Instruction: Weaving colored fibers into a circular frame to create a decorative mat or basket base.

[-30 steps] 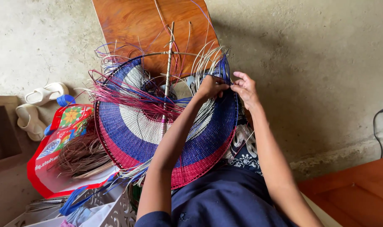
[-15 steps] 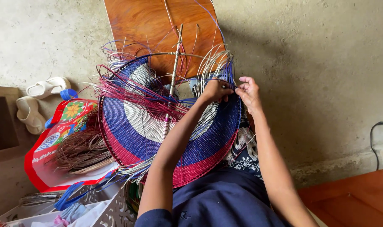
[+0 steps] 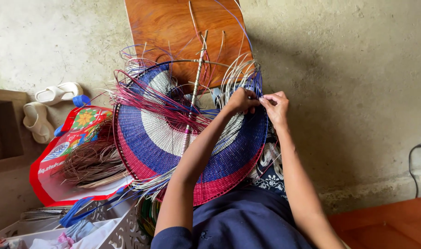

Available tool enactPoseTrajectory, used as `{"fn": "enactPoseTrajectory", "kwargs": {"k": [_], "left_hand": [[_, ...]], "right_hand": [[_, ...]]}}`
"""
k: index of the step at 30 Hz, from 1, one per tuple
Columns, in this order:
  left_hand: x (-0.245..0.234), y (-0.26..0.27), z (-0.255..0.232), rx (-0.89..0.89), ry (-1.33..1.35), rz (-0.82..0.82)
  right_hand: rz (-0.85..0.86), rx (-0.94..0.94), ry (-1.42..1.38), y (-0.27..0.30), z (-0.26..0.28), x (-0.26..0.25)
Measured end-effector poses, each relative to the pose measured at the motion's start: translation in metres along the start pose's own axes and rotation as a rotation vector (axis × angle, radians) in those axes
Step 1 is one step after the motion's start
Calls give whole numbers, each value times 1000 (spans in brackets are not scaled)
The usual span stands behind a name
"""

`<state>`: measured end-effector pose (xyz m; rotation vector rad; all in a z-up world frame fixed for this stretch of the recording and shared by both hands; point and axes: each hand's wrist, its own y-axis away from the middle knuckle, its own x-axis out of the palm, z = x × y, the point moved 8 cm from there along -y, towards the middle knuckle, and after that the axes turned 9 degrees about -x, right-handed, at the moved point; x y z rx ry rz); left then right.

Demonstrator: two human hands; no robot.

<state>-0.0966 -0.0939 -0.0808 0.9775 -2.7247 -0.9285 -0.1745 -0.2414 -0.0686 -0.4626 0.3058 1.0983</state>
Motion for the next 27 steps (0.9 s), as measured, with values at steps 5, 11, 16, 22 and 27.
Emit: {"fn": "enactPoseTrajectory", "kwargs": {"k": [5, 11, 16, 22, 27], "left_hand": [[-4, 7, -10, -43, -126, -27], [-5, 8, -13, -89, -355, -228], [-9, 41, -38, -107, -391, -203], [-4, 27, -22, -180, -401, -264], [-1, 99, -47, 77, -282, -358]], "right_hand": [[-59, 35, -67, 7, 14, -7], [213, -171, -218, 15, 153, -15], [562, -483, -455, 60, 383, -40], [1242, -914, -832, 140, 503, -34], [848, -683, -612, 51, 365, -26]]}}
